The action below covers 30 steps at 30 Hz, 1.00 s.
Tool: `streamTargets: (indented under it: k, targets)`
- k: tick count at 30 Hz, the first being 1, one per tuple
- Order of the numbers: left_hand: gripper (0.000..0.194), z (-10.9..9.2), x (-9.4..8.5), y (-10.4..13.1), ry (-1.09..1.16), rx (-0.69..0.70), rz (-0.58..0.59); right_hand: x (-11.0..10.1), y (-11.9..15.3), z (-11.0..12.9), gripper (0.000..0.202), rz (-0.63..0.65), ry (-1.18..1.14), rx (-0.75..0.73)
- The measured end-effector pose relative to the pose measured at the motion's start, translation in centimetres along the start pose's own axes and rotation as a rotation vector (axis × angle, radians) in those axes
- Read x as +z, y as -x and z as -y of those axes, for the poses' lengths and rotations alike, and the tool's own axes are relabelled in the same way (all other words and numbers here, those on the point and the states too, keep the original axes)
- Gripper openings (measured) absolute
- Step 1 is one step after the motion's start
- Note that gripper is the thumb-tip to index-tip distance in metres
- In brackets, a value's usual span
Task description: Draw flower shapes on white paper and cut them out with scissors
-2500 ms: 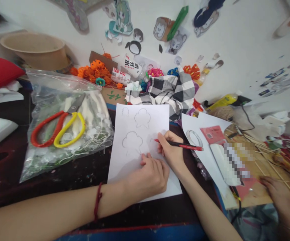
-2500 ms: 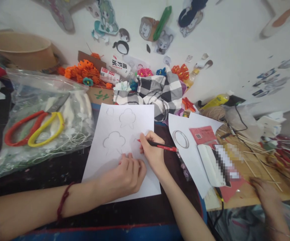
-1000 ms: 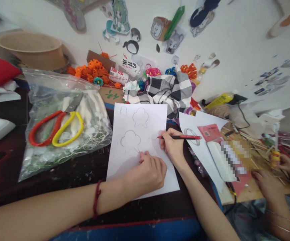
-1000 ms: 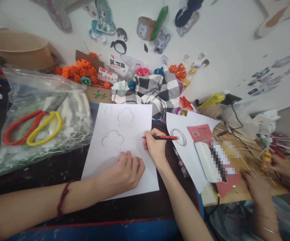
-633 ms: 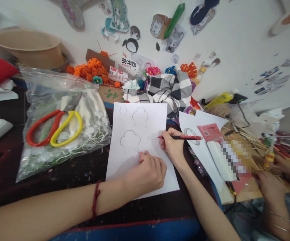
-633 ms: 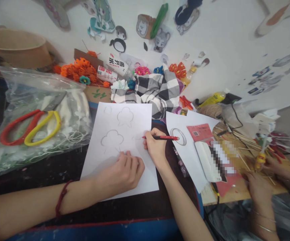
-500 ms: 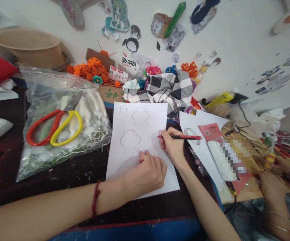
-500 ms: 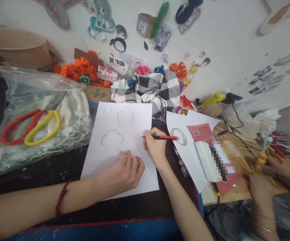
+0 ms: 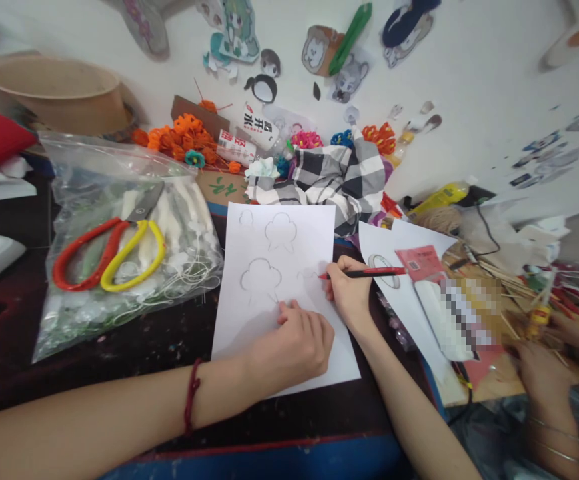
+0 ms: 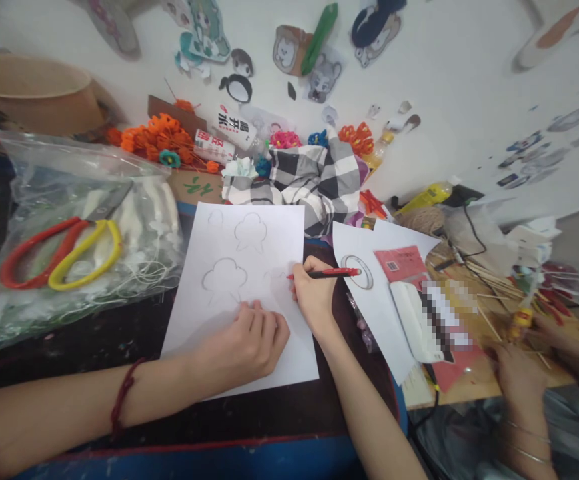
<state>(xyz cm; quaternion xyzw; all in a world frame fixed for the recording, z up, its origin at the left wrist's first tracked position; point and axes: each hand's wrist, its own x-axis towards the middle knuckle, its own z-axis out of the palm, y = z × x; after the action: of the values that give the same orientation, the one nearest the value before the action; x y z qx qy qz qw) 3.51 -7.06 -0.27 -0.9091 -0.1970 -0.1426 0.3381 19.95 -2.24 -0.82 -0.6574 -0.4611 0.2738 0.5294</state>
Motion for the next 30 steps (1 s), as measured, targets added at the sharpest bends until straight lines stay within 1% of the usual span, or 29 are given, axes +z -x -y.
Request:
streamTargets:
  k: [6, 8, 13, 15, 20, 26, 30]
  targets:
    - [0.02, 0.1, -0.2, -0.1, -0.008, 0.005, -0.004, -0.2, 0.2, -0.1, 0.032, 0.015, 0.008, -0.009]
    - [0.02, 0.2, -0.3, -0.1, -0.017, 0.017, -0.001, 0.0, 0.5, 0.1, 0.032, 0.04, -0.005, -0.014]
    - [0.018, 0.2, -0.3, -0.1, -0.047, 0.042, -0.002, 0.8, 1.4, 0.9, 0.033, 0.221, -0.009, -0.016]
    - [0.018, 0.2, -0.3, -0.1, -0.049, 0.049, -0.009, 1.0, 1.5, 0.9, 0.034, 0.258, -0.004, -0.006]
    - [0.019, 0.1, -0.3, -0.3, -0.029, 0.042, -0.009, 1.0, 1.6, 0.7, 0.034, 0.265, 0.011, -0.012]
    - [0.02, -0.1, -0.3, -0.3, -0.019, 0.008, -0.02, 1.0, 1.9, 0.9, 0.031, 0.238, 0.049, -0.046]
    - [0.021, 0.0, -0.5, -0.4, -0.003, 0.009, -0.003, 1.0, 1.7, 0.9, 0.033, 0.27, 0.055, -0.048]
